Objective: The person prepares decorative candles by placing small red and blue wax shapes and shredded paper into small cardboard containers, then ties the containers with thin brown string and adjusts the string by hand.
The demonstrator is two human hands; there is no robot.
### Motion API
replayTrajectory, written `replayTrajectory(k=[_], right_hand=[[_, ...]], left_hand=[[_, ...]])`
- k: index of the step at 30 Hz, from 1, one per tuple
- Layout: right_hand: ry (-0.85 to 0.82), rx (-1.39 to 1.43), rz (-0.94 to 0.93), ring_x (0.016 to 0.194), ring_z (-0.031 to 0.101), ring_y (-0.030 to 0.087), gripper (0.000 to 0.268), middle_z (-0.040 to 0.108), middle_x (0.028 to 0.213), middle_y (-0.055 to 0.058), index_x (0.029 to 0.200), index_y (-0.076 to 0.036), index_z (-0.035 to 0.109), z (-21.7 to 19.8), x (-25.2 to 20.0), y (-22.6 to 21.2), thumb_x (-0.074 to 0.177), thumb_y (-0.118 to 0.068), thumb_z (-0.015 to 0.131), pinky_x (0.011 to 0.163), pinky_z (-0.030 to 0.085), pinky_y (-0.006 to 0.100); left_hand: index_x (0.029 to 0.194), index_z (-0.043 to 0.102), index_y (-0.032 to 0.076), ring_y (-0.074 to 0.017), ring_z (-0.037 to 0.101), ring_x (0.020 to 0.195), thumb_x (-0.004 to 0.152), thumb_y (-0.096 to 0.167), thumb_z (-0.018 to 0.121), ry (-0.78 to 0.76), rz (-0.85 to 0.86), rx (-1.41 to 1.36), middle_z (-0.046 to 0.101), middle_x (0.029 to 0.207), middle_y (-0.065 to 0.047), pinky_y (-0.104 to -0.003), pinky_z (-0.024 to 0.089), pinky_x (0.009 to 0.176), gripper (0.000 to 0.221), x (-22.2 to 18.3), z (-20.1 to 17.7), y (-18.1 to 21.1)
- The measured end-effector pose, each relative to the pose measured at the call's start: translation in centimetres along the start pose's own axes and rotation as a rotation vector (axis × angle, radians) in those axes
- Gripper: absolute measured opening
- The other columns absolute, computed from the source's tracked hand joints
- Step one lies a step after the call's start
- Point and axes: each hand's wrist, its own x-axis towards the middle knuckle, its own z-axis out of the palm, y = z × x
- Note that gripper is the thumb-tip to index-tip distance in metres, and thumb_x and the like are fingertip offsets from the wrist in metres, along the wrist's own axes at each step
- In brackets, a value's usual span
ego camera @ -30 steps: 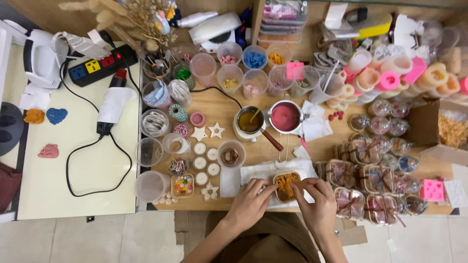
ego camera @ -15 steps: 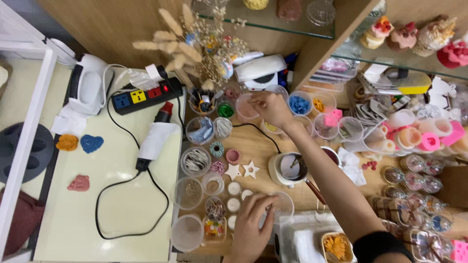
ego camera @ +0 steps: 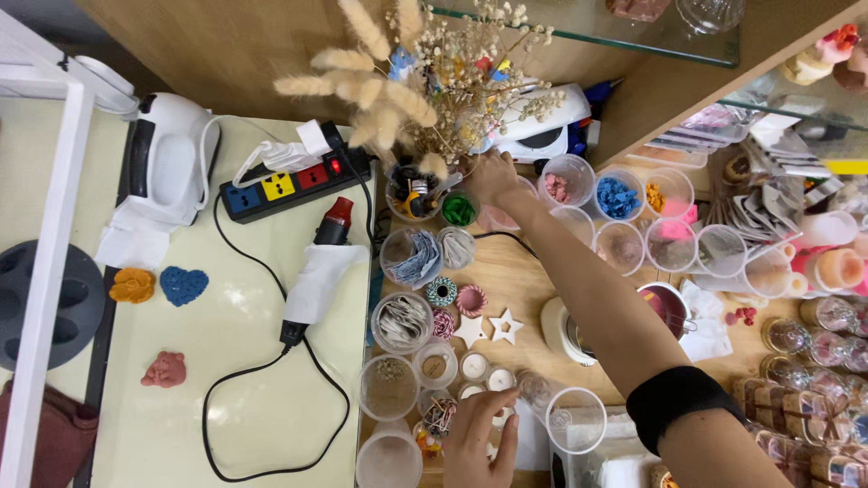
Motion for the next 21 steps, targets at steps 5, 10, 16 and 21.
replayTrajectory(k=[5,10,16,21], right_hand=[[0.336,0.309,-0.045,0.113,0.067,0.033,0.017,0.077,0.112,0.012,0.103,-0.005,0.076,-7.9,-6.5,0.3,0.100,-0.013,0.062,0.103,0.055,0.045],[0.648,0.894,-0.003,0.087,0.071,0.019,0.020,0.079,0.105,0.011,0.111,-0.002,0.079,-17.9,-16.6,0.5,0.094,-0.004,0.069,0.075,0.057,0.033],[0.643,1.185,0.109,0.092,0.072,0.007,0.016,0.078,0.106,0.007,0.111,0.002,0.076,-22.3,-31.4,3.0,0.096,-0.003,0.073,0.085,0.059,0.022],[0.553,1.440,0.215,0.087,0.070,0.007,0.033,0.076,0.095,0.004,0.124,0.000,0.065,-22.1,-44.8,4.5,0.092,-0.001,0.073,0.080,0.057,0.024]], left_hand=[[0.117,0.074,0.010,-0.0231,0.072,0.089,0.089,0.009,0.072,-0.042,-0.077,0.008,0.074,0.105,-0.009,-0.037,0.057,0.080,0.028,0.6,-0.4,1.3],[0.118,0.070,0.007,-0.0262,0.072,0.095,0.092,0.008,0.069,-0.082,0.049,0.030,0.073,0.107,-0.010,-0.038,0.055,0.083,0.026,1.6,0.1,3.9],[0.124,0.065,0.004,-0.0213,0.071,0.099,0.096,0.010,0.067,-0.155,0.096,-0.077,0.072,0.110,-0.009,-0.035,0.054,0.087,0.028,3.2,1.4,8.0],[0.135,0.056,0.006,-0.0150,0.063,0.098,0.093,0.017,0.074,-0.222,-0.043,-0.267,0.068,0.114,-0.006,-0.031,0.052,0.084,0.048,3.7,6.5,10.8]])
